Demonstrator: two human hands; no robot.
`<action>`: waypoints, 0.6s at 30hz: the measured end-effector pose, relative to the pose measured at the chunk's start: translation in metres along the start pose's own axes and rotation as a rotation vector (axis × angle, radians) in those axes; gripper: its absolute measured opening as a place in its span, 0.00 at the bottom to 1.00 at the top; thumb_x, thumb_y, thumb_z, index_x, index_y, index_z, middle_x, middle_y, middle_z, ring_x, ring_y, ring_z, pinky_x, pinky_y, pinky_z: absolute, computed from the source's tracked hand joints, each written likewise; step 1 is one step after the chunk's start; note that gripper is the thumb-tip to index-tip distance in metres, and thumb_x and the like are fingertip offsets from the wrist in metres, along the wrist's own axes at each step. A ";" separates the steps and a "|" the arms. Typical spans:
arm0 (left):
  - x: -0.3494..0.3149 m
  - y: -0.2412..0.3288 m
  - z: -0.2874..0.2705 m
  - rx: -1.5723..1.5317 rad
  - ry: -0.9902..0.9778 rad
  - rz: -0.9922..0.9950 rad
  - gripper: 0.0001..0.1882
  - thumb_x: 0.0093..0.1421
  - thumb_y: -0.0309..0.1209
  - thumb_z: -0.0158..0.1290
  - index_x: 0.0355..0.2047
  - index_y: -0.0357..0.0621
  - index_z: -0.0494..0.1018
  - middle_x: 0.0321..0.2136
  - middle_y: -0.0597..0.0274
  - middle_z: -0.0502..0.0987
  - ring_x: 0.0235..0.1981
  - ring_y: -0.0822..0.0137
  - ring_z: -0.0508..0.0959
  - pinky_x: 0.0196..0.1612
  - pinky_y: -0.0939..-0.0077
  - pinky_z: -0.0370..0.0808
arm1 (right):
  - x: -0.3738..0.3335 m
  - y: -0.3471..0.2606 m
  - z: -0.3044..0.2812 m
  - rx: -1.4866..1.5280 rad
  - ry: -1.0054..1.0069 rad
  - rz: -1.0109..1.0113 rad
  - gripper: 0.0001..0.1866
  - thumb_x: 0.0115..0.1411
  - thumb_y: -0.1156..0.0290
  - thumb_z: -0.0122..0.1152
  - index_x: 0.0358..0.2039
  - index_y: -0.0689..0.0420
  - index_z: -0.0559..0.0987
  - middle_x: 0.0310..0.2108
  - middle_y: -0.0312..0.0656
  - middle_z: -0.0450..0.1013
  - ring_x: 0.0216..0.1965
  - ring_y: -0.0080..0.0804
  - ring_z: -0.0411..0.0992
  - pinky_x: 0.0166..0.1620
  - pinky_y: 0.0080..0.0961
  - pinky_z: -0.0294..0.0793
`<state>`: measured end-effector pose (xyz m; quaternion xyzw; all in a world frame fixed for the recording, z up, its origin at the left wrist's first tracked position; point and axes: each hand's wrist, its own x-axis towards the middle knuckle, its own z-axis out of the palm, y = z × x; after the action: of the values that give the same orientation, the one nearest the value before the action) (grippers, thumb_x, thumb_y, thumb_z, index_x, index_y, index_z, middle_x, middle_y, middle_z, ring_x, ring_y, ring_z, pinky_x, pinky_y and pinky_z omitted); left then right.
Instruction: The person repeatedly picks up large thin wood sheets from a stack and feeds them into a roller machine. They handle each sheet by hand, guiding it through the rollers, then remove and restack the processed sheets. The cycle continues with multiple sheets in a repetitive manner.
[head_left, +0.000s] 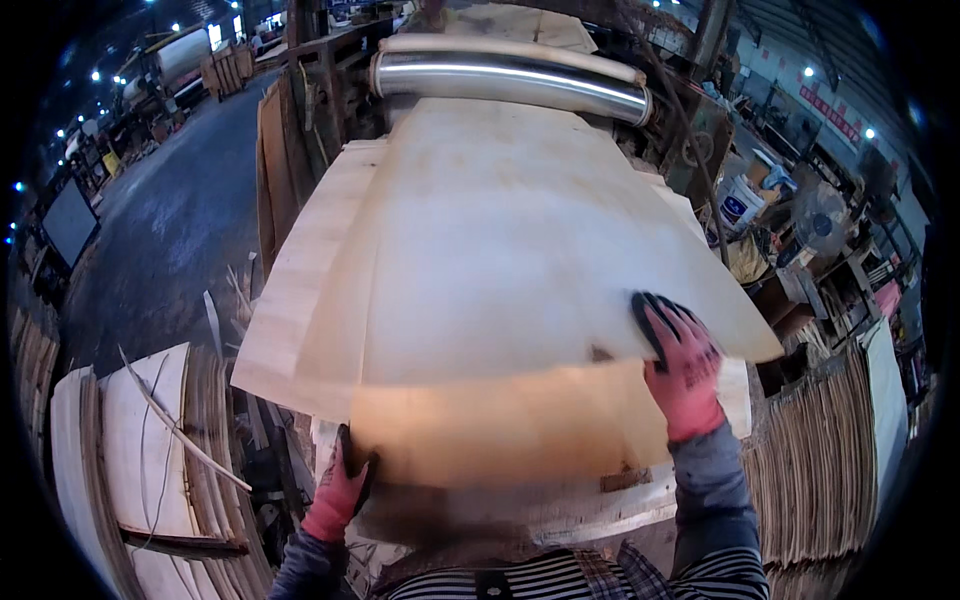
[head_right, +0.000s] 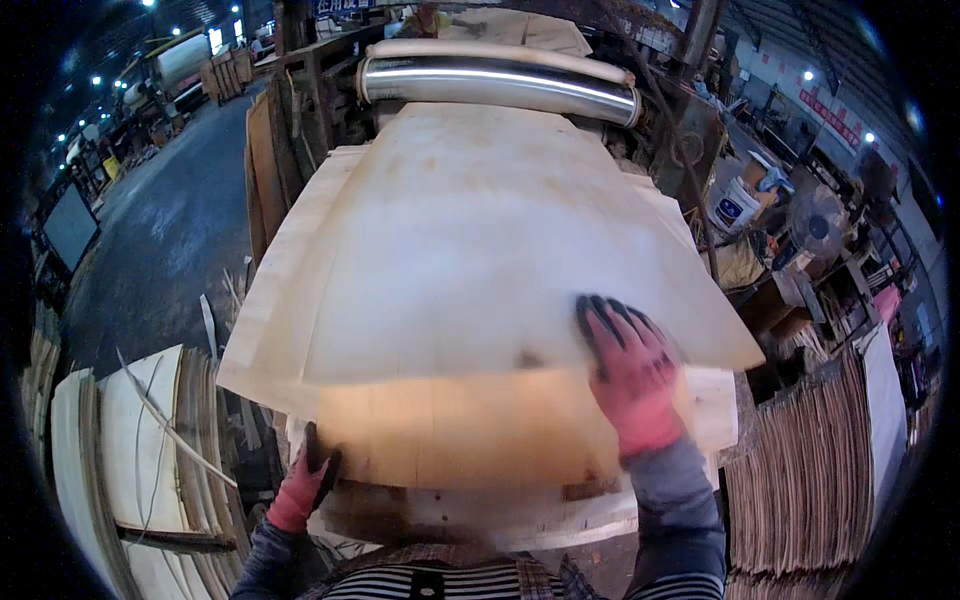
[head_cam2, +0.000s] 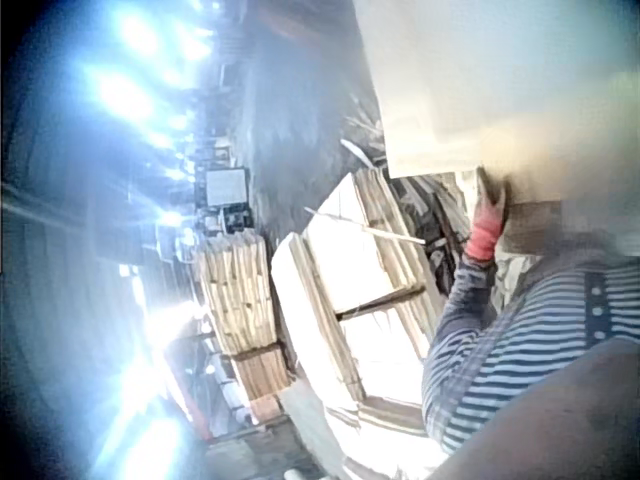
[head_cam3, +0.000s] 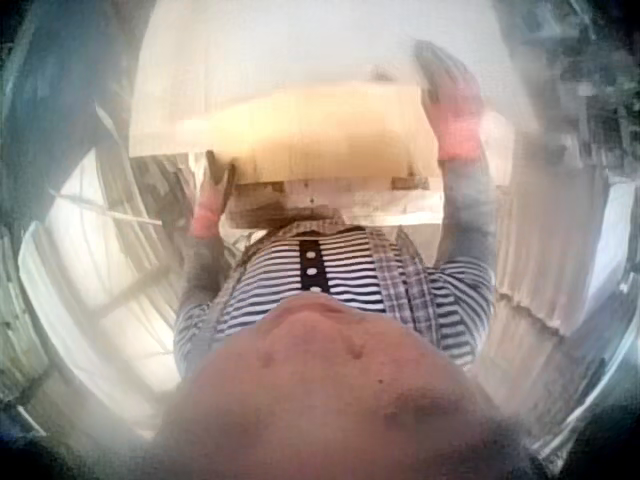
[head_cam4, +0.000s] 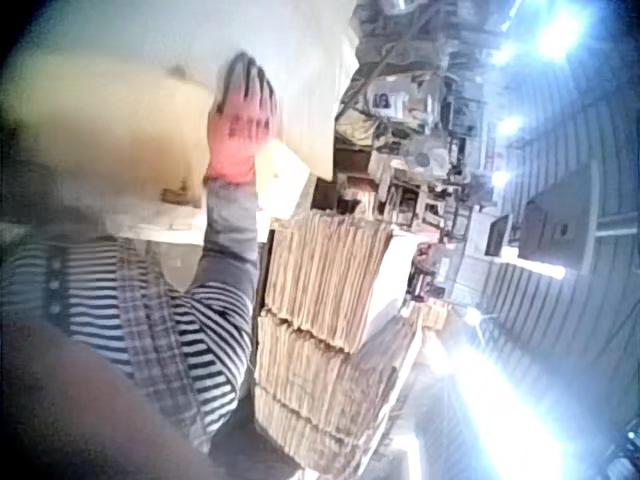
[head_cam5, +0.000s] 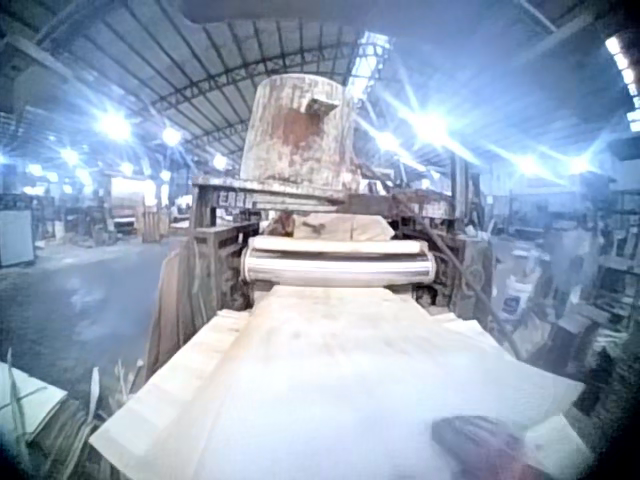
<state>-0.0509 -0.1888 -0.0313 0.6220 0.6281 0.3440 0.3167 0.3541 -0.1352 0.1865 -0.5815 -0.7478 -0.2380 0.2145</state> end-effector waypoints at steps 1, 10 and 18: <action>-0.005 0.013 -0.006 0.034 -0.008 -0.063 0.32 0.52 0.30 0.52 0.56 0.38 0.52 0.54 0.48 0.57 0.56 0.57 0.57 0.56 0.69 0.56 | 0.016 0.008 0.023 -0.001 0.002 -0.016 0.28 0.37 0.72 0.56 0.45 0.53 0.70 0.44 0.43 0.68 0.47 0.38 0.65 0.50 0.34 0.62; 0.003 0.051 -0.018 -0.163 -0.027 -0.192 0.28 0.54 0.21 0.47 0.55 0.36 0.52 0.53 0.52 0.60 0.55 0.66 0.59 0.56 0.75 0.55 | 0.121 0.059 0.223 -0.290 -0.113 0.112 0.32 0.50 0.53 0.51 0.54 0.53 0.60 0.53 0.44 0.58 0.56 0.39 0.54 0.58 0.41 0.47; 0.002 0.007 -0.011 -0.275 -0.026 -0.145 0.26 0.55 0.25 0.48 0.54 0.38 0.56 0.51 0.52 0.62 0.53 0.66 0.61 0.54 0.76 0.58 | -0.046 -0.043 0.083 0.478 -0.529 -0.410 0.43 0.47 0.39 0.47 0.57 0.55 0.54 0.56 0.51 0.53 0.59 0.43 0.47 0.59 0.46 0.37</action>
<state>-0.0558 -0.1875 -0.0198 0.5303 0.6140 0.3949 0.4311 0.3196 -0.1291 0.0891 -0.3953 -0.9118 0.0623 0.0920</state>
